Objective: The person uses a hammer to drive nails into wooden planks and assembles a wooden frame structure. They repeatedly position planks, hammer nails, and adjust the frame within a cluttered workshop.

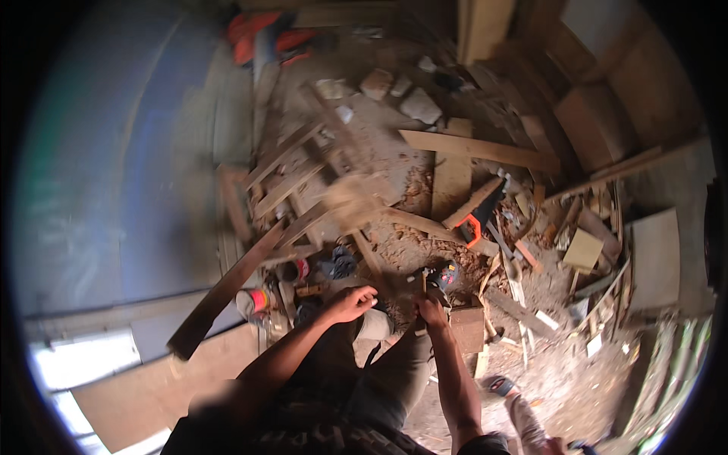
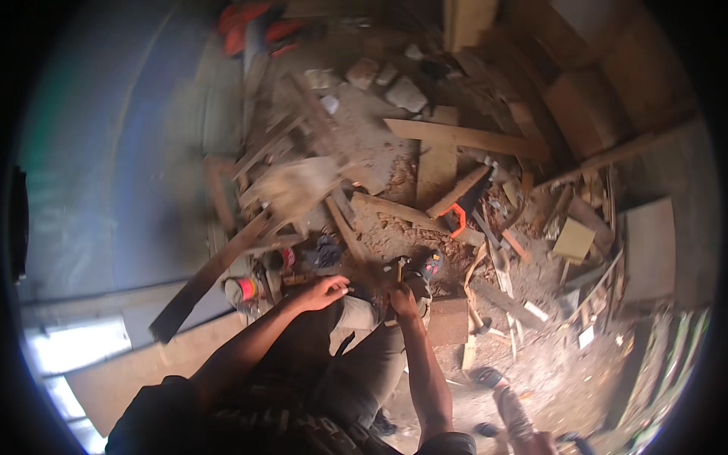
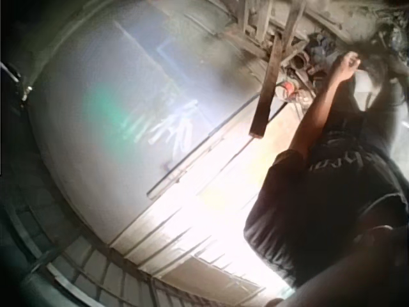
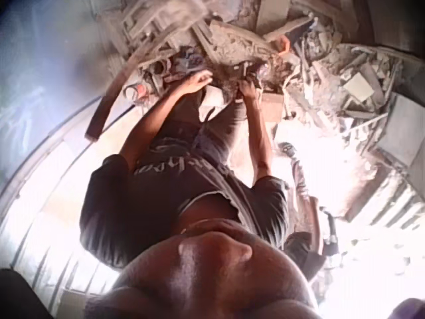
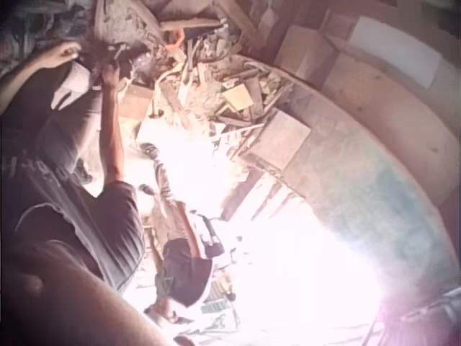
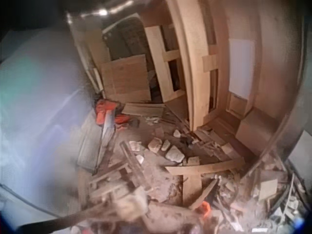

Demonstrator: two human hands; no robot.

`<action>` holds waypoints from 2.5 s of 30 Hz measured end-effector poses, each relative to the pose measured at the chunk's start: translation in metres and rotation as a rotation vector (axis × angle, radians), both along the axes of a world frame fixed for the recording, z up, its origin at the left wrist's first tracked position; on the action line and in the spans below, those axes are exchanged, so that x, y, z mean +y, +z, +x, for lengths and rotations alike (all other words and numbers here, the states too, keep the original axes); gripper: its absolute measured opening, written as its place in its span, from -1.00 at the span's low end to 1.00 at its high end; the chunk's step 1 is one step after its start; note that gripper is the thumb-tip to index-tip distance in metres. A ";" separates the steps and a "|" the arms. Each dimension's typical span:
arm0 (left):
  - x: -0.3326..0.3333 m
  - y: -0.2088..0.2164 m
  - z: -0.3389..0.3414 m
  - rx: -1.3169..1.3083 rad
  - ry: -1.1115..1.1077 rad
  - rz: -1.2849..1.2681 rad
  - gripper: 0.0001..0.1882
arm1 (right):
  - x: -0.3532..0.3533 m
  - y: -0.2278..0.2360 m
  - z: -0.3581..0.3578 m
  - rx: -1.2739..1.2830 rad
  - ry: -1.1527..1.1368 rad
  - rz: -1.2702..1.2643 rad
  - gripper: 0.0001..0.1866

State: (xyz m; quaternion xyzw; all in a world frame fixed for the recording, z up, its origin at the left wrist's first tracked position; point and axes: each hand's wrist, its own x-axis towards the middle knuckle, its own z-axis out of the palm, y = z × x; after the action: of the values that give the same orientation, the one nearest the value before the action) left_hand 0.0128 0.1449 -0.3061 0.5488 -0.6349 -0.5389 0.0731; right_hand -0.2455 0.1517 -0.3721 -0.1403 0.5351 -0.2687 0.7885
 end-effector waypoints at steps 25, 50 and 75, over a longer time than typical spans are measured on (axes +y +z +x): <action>0.255 0.001 0.082 -0.230 1.463 0.103 -0.67 | 0.075 -0.010 0.142 0.748 1.407 -0.051 -0.45; 0.220 -0.350 0.312 -0.181 0.877 0.061 -0.85 | -0.022 -0.148 0.248 -0.328 0.761 0.297 -0.53; 0.025 -0.036 0.312 0.409 1.106 -1.622 0.24 | -0.085 -0.208 0.438 -0.271 0.494 -0.192 -0.44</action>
State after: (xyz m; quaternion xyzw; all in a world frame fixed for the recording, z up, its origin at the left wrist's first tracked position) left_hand 0.3253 0.1697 -0.3418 0.4480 -0.4413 0.0827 0.7731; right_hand 0.1926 0.0670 -0.5799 -0.3030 0.3466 -0.1341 0.8775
